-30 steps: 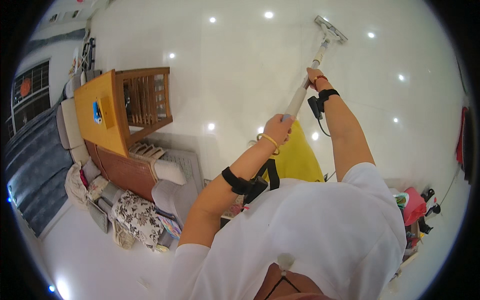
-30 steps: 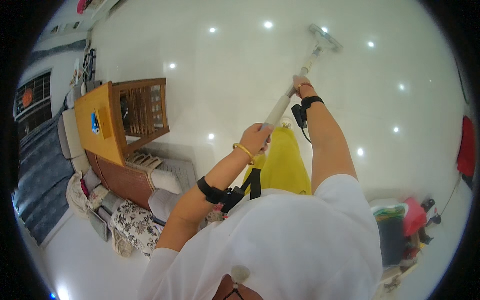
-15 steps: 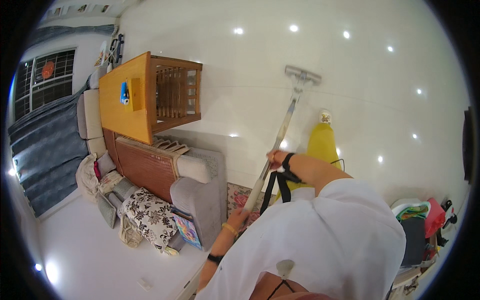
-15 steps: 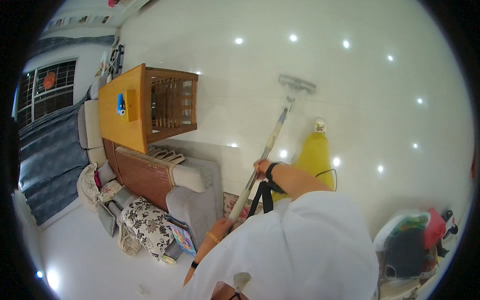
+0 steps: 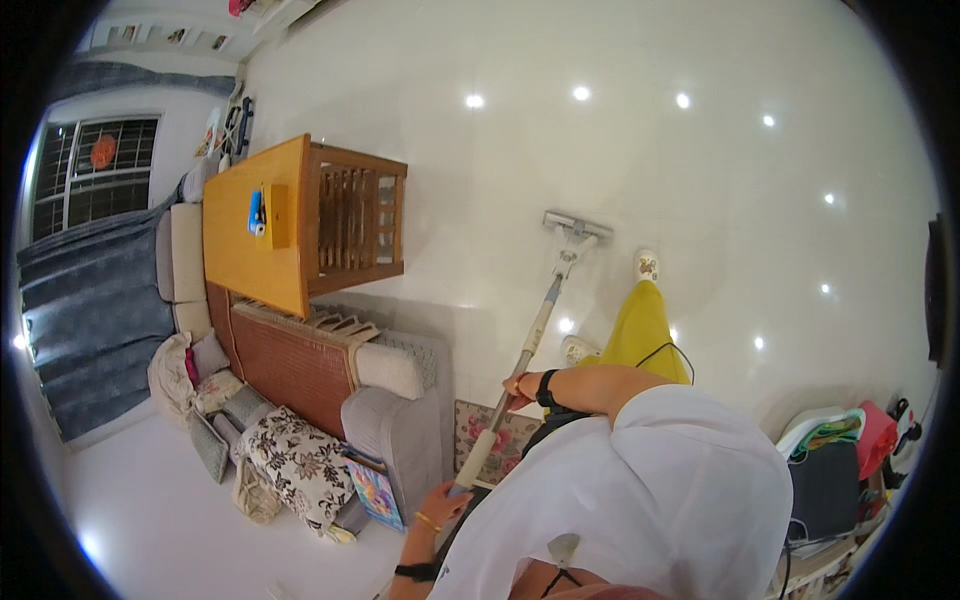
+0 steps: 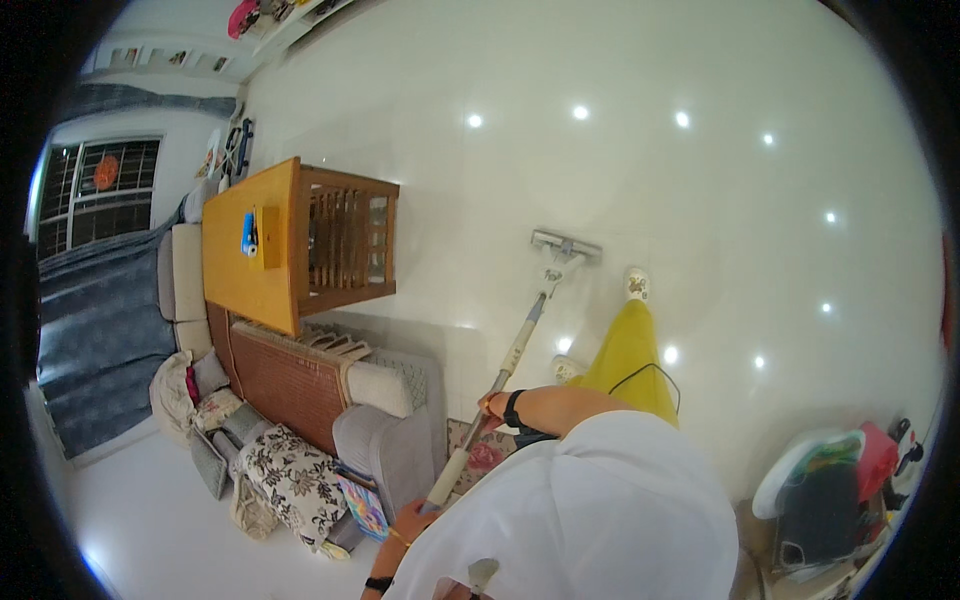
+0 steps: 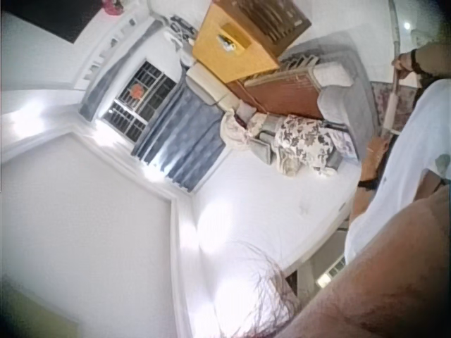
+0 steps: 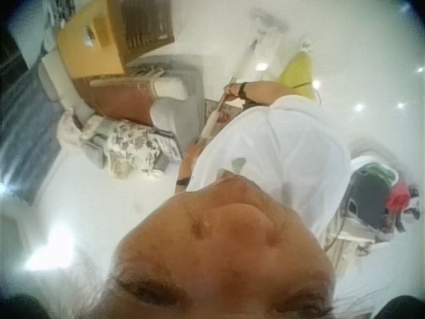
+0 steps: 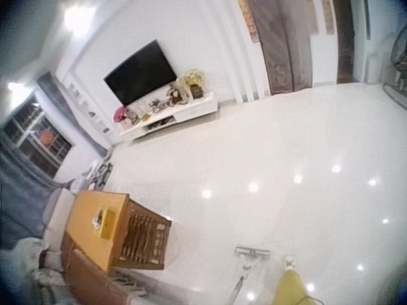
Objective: The person uses a corded vacuum cleaner to clean the floor in a living room and then a bathroom. They move the vacuum back and forth across the tiled floor, navigating around furniture and rugs.
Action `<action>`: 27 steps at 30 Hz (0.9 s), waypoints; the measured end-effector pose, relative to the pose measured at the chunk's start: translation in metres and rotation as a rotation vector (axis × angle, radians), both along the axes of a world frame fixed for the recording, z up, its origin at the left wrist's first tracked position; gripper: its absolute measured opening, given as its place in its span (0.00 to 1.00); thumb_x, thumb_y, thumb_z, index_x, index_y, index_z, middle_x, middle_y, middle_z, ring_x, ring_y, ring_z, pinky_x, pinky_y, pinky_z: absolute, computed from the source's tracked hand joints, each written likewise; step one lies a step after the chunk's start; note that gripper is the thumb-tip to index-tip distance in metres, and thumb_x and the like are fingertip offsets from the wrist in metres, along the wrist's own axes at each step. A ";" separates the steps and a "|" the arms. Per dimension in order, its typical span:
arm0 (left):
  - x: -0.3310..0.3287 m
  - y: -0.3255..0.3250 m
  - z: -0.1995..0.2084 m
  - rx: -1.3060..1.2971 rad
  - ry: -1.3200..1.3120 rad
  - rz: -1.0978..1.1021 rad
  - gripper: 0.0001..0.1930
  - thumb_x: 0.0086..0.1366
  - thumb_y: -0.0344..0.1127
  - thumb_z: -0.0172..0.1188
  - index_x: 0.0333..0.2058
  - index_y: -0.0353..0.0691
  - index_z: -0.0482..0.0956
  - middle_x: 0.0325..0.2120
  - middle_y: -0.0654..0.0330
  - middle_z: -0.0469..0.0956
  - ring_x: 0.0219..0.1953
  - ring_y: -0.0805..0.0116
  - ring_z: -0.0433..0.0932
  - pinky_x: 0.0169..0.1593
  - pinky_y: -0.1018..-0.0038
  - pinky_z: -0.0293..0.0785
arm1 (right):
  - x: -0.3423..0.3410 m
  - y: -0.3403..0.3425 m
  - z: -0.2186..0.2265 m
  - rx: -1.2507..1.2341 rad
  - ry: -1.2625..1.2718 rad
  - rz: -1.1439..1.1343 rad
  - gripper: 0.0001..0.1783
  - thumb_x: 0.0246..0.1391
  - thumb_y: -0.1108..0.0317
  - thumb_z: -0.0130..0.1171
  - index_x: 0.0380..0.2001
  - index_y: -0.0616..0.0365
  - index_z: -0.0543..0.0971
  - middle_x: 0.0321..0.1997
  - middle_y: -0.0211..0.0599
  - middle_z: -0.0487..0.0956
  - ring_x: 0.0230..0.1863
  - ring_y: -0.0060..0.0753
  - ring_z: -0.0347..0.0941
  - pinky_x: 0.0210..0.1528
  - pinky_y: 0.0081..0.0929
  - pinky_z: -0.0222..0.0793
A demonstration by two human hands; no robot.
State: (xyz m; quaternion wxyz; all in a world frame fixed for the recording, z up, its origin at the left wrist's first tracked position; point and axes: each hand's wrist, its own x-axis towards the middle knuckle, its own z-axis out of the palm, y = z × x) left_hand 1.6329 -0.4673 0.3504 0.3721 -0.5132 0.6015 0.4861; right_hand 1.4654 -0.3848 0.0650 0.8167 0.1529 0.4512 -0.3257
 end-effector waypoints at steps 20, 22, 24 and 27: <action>-0.553 0.200 -0.239 0.273 0.390 -0.022 0.12 0.51 0.38 0.55 0.24 0.39 0.63 0.13 0.64 0.65 0.10 0.76 0.64 0.11 0.80 0.59 | -0.567 0.177 -0.120 0.286 0.846 -0.554 0.11 0.49 0.67 0.45 0.35 0.57 0.59 0.24 0.42 0.69 0.19 0.36 0.71 0.14 0.32 0.70; -0.565 0.220 -0.251 0.273 0.313 -0.066 0.14 0.51 0.39 0.55 0.28 0.38 0.61 0.16 0.62 0.66 0.11 0.75 0.65 0.11 0.80 0.59 | -0.575 0.201 -0.120 0.309 0.853 -0.436 0.13 0.50 0.67 0.42 0.39 0.60 0.59 0.27 0.42 0.70 0.21 0.35 0.71 0.17 0.29 0.73; -0.553 0.235 -0.263 0.287 0.237 -0.104 0.15 0.50 0.39 0.55 0.29 0.38 0.60 0.17 0.61 0.66 0.11 0.74 0.65 0.10 0.80 0.58 | -0.560 0.223 -0.124 0.266 0.965 -0.088 0.14 0.48 0.68 0.44 0.38 0.64 0.64 0.29 0.46 0.72 0.24 0.36 0.72 0.24 0.30 0.71; -0.490 0.240 -0.280 0.311 0.166 -0.121 0.15 0.50 0.38 0.56 0.29 0.38 0.60 0.15 0.61 0.65 0.11 0.73 0.65 0.09 0.79 0.58 | -0.495 0.228 -0.147 0.312 0.955 0.086 0.13 0.44 0.68 0.46 0.33 0.65 0.71 0.28 0.43 0.74 0.29 0.36 0.72 0.27 0.33 0.67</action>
